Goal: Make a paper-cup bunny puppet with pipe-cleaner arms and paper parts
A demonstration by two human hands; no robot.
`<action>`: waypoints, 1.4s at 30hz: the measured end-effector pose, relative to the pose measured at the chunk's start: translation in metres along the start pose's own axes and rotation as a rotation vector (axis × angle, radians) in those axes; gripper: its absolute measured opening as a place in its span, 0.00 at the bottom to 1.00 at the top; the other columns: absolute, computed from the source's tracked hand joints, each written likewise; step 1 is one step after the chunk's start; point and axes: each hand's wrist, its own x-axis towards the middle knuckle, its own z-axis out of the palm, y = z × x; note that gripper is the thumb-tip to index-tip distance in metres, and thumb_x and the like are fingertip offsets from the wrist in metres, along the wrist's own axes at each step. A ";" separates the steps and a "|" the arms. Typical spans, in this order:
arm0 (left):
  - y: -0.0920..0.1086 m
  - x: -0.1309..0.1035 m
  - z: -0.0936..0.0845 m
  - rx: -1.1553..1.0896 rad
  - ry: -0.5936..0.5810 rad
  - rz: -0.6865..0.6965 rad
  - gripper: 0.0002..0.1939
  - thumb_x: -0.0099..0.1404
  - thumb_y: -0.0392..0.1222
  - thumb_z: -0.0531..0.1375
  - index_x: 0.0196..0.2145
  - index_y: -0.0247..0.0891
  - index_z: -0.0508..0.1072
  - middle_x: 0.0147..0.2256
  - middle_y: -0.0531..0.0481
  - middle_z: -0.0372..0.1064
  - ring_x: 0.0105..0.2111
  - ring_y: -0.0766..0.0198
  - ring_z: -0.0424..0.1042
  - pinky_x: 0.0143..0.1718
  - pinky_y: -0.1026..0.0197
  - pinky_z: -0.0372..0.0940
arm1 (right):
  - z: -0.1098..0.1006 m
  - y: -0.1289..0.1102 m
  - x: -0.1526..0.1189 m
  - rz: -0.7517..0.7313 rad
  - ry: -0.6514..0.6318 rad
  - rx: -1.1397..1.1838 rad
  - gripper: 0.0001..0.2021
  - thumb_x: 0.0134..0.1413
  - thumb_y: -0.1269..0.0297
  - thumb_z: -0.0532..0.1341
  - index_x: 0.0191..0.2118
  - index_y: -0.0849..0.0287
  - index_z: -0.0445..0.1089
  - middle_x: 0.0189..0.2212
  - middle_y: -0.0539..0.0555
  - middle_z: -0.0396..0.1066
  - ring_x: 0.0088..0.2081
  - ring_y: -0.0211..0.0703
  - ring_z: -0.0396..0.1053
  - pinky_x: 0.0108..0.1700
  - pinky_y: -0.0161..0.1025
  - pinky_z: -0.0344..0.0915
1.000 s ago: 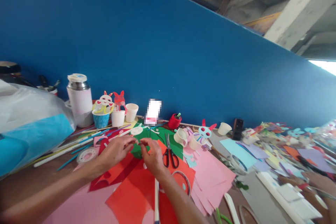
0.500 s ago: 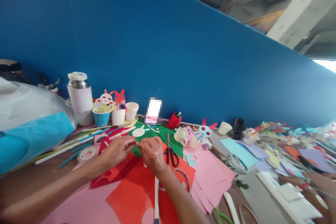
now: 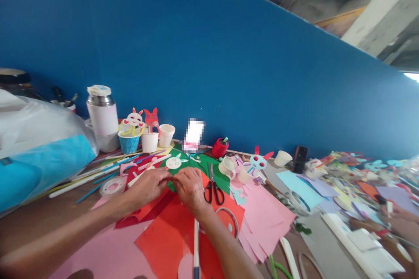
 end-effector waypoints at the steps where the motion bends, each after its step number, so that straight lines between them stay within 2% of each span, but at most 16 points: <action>1: 0.000 0.000 0.000 0.001 0.002 0.006 0.11 0.55 0.30 0.50 0.27 0.38 0.71 0.28 0.49 0.68 0.29 0.63 0.67 0.31 0.64 0.56 | 0.001 0.000 0.000 0.023 0.006 0.038 0.06 0.55 0.65 0.56 0.32 0.55 0.69 0.30 0.52 0.68 0.35 0.40 0.63 0.40 0.40 0.54; 7: 0.000 -0.002 0.001 -0.017 0.022 0.036 0.10 0.58 0.31 0.50 0.26 0.37 0.70 0.27 0.49 0.66 0.28 0.64 0.66 0.30 0.64 0.56 | 0.005 -0.005 0.000 0.268 0.009 0.308 0.03 0.53 0.66 0.56 0.33 0.57 0.66 0.30 0.51 0.66 0.35 0.40 0.63 0.39 0.38 0.59; 13: 0.001 -0.002 0.005 -0.023 0.052 0.039 0.10 0.58 0.31 0.49 0.26 0.36 0.68 0.26 0.50 0.65 0.26 0.66 0.64 0.27 0.65 0.54 | 0.008 -0.006 0.006 0.540 -0.030 0.716 0.10 0.48 0.67 0.57 0.39 0.58 0.59 0.26 0.47 0.64 0.27 0.35 0.62 0.29 0.33 0.61; 19: -0.002 -0.003 0.015 -0.031 0.071 0.017 0.11 0.57 0.28 0.47 0.28 0.36 0.68 0.28 0.49 0.66 0.28 0.64 0.65 0.29 0.64 0.54 | 0.011 -0.004 0.005 0.690 -0.038 0.887 0.15 0.44 0.68 0.58 0.41 0.57 0.56 0.23 0.43 0.62 0.22 0.32 0.60 0.24 0.30 0.58; 23: 0.001 -0.005 0.017 -0.072 0.019 -0.078 0.11 0.58 0.29 0.47 0.30 0.37 0.67 0.30 0.49 0.67 0.30 0.64 0.67 0.32 0.63 0.56 | 0.011 -0.007 0.006 0.749 -0.023 0.903 0.17 0.41 0.70 0.58 0.40 0.57 0.56 0.21 0.42 0.62 0.21 0.32 0.60 0.24 0.30 0.57; 29: 0.005 -0.006 0.018 -0.096 0.025 -0.166 0.07 0.59 0.34 0.48 0.29 0.38 0.64 0.29 0.49 0.66 0.30 0.63 0.66 0.28 0.63 0.55 | 0.008 -0.012 0.007 0.782 -0.009 0.922 0.17 0.39 0.74 0.55 0.39 0.58 0.58 0.20 0.42 0.62 0.21 0.32 0.59 0.24 0.30 0.56; 35: 0.005 -0.005 0.016 -0.113 0.022 -0.169 0.05 0.57 0.34 0.50 0.27 0.38 0.65 0.25 0.51 0.66 0.26 0.65 0.65 0.26 0.64 0.53 | 0.006 -0.018 0.006 0.784 -0.015 0.938 0.15 0.38 0.74 0.55 0.38 0.59 0.60 0.19 0.42 0.61 0.21 0.32 0.58 0.25 0.30 0.53; 42: 0.004 -0.006 0.014 -0.116 0.013 -0.147 0.06 0.57 0.34 0.51 0.26 0.37 0.67 0.25 0.51 0.67 0.26 0.65 0.65 0.26 0.64 0.54 | 0.005 -0.018 0.006 0.804 -0.024 0.932 0.14 0.38 0.74 0.54 0.37 0.58 0.62 0.19 0.42 0.61 0.20 0.31 0.58 0.23 0.29 0.53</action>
